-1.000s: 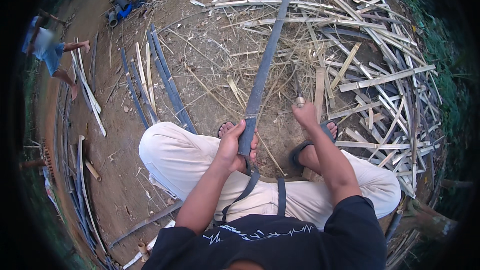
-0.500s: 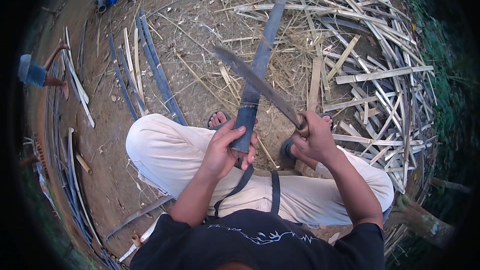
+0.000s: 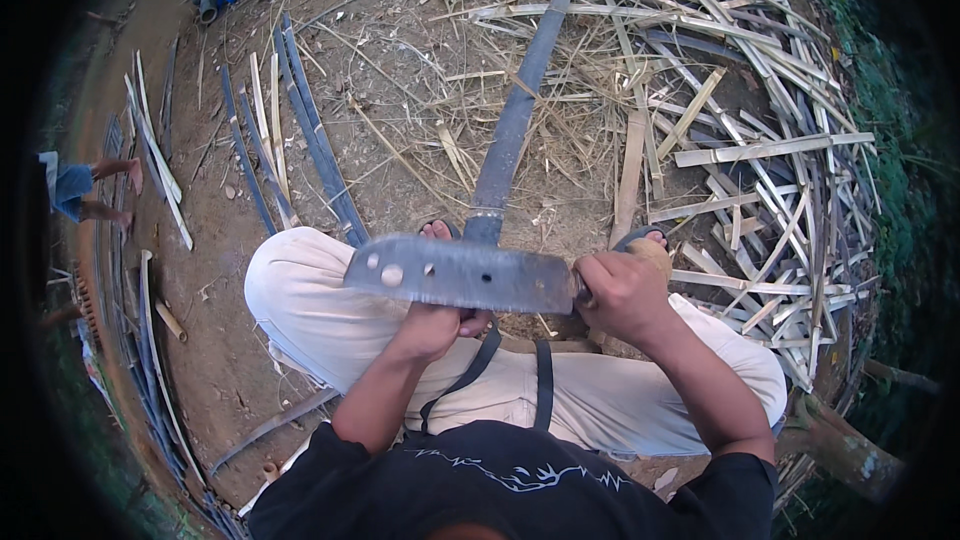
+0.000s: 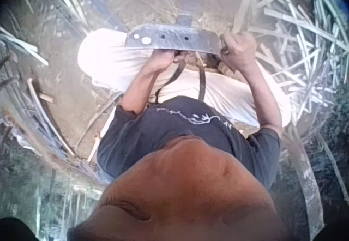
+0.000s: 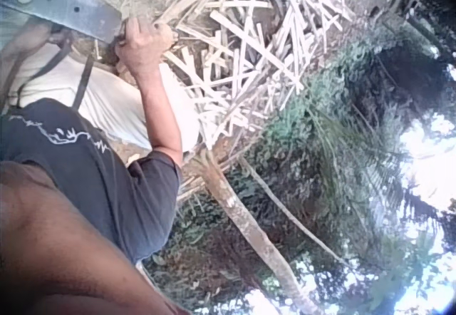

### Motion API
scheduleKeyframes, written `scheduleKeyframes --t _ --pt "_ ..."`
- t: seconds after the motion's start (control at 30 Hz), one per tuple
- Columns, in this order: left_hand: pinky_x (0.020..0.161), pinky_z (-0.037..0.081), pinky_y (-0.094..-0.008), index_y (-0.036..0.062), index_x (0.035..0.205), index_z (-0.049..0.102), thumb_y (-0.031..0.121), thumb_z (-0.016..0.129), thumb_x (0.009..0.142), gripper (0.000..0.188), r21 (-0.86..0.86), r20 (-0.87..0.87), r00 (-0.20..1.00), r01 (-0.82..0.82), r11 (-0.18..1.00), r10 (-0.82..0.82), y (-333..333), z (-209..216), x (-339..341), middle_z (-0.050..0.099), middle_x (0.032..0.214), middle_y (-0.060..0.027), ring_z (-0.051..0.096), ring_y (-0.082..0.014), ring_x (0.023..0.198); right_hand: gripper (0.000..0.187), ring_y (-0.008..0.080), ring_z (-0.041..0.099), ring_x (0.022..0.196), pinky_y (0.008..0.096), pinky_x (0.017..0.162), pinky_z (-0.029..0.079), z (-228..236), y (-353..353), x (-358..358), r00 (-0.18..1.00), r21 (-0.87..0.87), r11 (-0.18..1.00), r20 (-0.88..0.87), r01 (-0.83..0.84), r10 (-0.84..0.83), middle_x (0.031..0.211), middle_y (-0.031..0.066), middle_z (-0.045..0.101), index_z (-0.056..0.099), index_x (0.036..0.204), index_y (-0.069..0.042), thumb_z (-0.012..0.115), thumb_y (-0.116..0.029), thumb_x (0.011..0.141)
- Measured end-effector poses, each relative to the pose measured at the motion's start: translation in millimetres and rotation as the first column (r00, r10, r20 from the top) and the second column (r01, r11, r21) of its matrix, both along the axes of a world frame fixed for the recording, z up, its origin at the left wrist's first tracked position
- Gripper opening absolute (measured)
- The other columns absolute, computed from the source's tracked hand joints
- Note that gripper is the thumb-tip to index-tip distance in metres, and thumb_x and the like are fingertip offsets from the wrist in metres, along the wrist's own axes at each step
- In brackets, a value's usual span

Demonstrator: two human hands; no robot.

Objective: The person shaves strips of wood with a machete while sitting on the ground. They hold the wood strip with one hand and draw the blade along the surface to remove thin layers, occasionally using a white cloth to wipe their head.

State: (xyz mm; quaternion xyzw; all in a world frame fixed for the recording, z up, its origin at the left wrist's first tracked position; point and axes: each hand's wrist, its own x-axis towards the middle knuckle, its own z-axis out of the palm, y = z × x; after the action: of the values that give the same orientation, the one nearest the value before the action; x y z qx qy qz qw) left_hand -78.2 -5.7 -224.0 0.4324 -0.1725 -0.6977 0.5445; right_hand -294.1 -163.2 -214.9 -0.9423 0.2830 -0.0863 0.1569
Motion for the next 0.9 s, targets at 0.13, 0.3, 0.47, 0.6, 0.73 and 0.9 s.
scheduleKeyframes --t 0.13,0.3,0.47,0.6,0.73,0.9 --pt "0.047 0.03 -0.0228 0.0052 0.121 0.043 0.02 0.035 0.109 0.021 0.035 -0.113 0.993 -0.01 0.999 0.014 -11 26 2 0.048 0.08 -0.0037 0.035 -0.0064 0.051 0.026 0.0286 0.062 0.057 0.0408 0.053 0.047 -15 -13 -6 0.977 0.065 0.976 0.021 0.209 -0.211 0.066 0.0086 0.059 0.055 0.077 -0.009 0.074 -0.01 0.06" --pt "0.05 0.037 -0.0238 0.0035 0.127 0.04 0.013 0.041 0.106 0.023 -0.122 0.055 0.997 0.061 0.991 -0.055 -1 -19 -1 0.051 0.083 -0.0029 0.041 -0.0073 0.053 0.025 0.0263 0.062 0.062 0.0404 0.058 0.047 14 3 10 0.996 0.034 0.996 0.054 -0.078 0.077 0.068 0.0078 0.059 0.056 0.078 -0.009 0.071 -0.007 0.058" --pt "0.049 0.038 -0.0238 0.0036 0.122 0.041 0.01 0.044 0.104 0.02 -0.072 0.189 0.982 -0.009 0.997 0.022 -18 -9 -13 0.053 0.083 -0.0047 0.043 -0.007 0.054 0.024 0.0279 0.064 0.065 0.0416 0.058 0.048 3 -2 16 0.997 0.102 0.993 -0.046 0.063 -0.059 0.069 0.0076 0.058 0.054 0.077 -0.009 0.072 -0.008 0.062" --pt "0.051 0.039 -0.0226 0.003 0.124 0.039 0.007 0.04 0.104 0.02 -0.325 0.738 0.666 0.206 0.923 0.111 -7 -28 -2 0.052 0.084 -0.0041 0.042 -0.0072 0.056 0.027 0.0277 0.063 0.063 0.0417 0.055 0.047 -8 -4 10 1.0 -0.003 1.0 0.006 -0.026 0.026 0.068 0.0073 0.058 0.054 0.078 -0.01 0.074 -0.011 0.06" --pt "0.052 0.039 -0.0222 0.0019 0.124 0.038 0.008 0.04 0.105 0.021 -0.108 0.485 0.873 0.0 0.994 0.053 -10 -13 -12 0.05 0.081 -0.0022 0.041 -0.0067 0.056 0.027 0.0281 0.064 0.066 0.0427 0.058 0.048 2 5 19 0.999 0.127 0.991 -0.015 0.031 -0.029 0.07 0.0077 0.06 0.054 0.079 -0.009 0.074 -0.011 0.06" --pt "0.049 0.035 -0.0218 0.0026 0.122 0.037 0.01 0.039 0.105 0.019 -0.015 0.241 0.971 -0.001 1.0 0.005 -15 -10 -10 0.051 0.083 -0.0024 0.042 -0.0055 0.056 0.029 0.0279 0.065 0.068 0.0413 0.06 0.049 -12 -14 19 0.997 0.077 0.995 -0.031 0.066 -0.064 0.071 0.0084 0.059 0.053 0.079 -0.009 0.076 -0.012 0.061"
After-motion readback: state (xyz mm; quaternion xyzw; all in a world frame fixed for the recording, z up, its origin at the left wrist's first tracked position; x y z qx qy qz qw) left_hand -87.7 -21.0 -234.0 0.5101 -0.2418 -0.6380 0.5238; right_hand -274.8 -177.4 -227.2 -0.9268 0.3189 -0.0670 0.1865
